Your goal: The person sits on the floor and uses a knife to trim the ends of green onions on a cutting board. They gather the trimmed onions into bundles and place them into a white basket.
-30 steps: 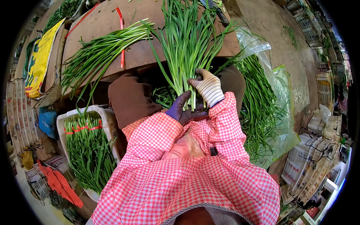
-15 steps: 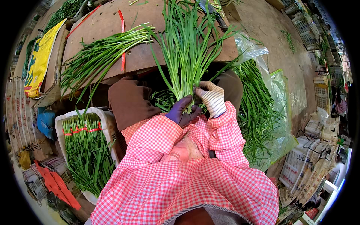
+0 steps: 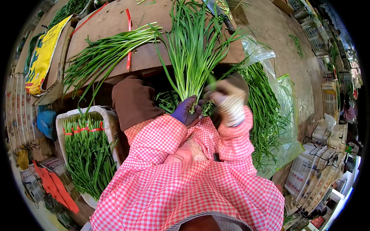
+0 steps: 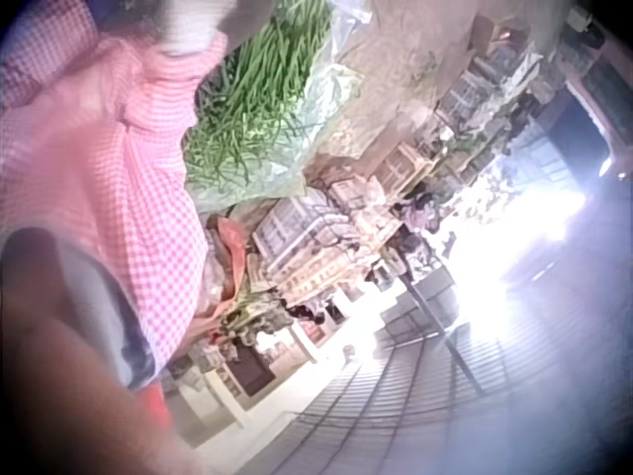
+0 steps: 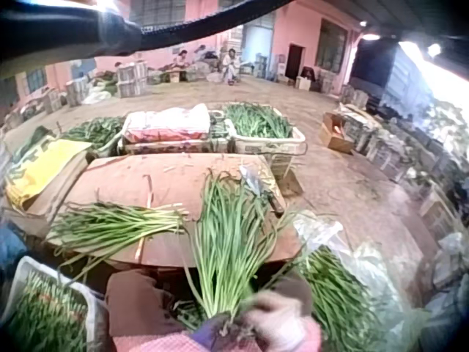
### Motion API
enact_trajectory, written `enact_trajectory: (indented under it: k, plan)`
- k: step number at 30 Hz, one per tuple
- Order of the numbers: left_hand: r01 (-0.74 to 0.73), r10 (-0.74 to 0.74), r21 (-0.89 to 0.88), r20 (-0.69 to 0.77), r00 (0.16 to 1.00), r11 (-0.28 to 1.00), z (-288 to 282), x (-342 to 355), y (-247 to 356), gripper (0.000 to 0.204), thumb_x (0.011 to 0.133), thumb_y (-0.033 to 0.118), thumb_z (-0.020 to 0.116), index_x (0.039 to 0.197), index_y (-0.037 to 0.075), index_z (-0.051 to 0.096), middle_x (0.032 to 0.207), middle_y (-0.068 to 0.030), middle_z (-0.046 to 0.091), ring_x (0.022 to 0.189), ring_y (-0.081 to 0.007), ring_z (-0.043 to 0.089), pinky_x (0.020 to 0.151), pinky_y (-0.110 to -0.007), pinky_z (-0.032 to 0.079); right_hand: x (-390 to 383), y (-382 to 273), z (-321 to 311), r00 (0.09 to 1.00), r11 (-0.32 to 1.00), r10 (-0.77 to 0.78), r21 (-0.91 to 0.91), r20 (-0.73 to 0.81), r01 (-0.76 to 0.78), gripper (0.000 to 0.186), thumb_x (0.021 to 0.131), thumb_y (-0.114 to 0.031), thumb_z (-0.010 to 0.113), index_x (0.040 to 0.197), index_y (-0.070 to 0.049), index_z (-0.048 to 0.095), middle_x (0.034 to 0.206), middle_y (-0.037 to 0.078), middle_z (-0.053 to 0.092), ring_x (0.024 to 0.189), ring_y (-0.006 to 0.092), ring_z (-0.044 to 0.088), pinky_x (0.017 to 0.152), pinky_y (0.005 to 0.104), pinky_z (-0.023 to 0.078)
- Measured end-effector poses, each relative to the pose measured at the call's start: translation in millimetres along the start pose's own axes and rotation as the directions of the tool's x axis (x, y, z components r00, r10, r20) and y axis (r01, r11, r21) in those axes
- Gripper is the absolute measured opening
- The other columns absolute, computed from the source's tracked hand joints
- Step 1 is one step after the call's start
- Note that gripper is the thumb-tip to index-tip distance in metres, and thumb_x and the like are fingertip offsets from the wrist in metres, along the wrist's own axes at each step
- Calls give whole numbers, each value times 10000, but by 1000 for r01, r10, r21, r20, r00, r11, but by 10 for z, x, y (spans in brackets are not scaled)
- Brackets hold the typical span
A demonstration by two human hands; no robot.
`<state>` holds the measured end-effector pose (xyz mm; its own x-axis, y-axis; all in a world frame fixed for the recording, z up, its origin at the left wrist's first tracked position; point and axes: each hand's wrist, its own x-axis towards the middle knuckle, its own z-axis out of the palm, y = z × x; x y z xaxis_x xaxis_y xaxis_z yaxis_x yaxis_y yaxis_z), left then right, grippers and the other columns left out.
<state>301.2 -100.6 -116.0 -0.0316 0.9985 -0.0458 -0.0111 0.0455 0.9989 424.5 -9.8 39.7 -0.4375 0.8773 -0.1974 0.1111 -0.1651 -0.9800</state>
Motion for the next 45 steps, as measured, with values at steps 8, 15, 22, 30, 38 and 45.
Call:
enact_trajectory:
  k: [8,15,22,30,38,45]
  plan:
    - [303,-666,-867,-44,744,396,46,59,246,262,855,131,565,1076,25,473,950,-182,611,633,-114,521,547,-240,495,-681,77,-2497,584,828,-524,-210,-621,520,284,862,-126,576,1116,-1,568,1065,143,588,1044,272,554,856,351,479]
    - [370,-672,-736,-153,725,567,144,96,536,172,848,100,551,972,-20,554,782,-122,617,521,-113,511,484,-239,485,-682,493,-1084,873,921,223,-200,-434,-335,411,785,-160,661,1118,61,568,928,132,655,711,176,632,660,268,511]
    - [217,-375,-466,-277,885,858,249,47,-10,170,789,77,582,940,3,605,793,-74,618,666,-148,591,580,-271,513,129,546,155,966,831,228,-541,125,-127,626,639,-329,687,1160,-16,540,893,150,659,805,227,649,733,291,501]
    - [385,-339,290,-195,920,876,357,66,354,649,736,207,609,1257,-35,307,1102,-302,504,960,-420,543,787,-461,470,300,913,196,994,947,113,-305,11,-104,195,709,-131,694,851,-1,661,743,47,659,649,114,593,610,262,467]
    - [304,-313,194,16,950,933,134,-177,839,738,774,270,657,1336,-39,291,1018,-179,547,868,-210,582,775,-295,469,293,914,-24,969,969,246,-24,11,-245,149,702,-69,678,816,19,639,664,37,617,566,96,547,540,241,449]
    - [253,-353,-413,-187,917,875,-156,6,513,529,816,192,646,1250,-33,443,1045,-75,579,906,-120,544,821,-261,446,292,923,4,974,974,225,6,-8,-225,134,706,-81,669,793,11,625,640,40,602,539,99,542,507,250,444]
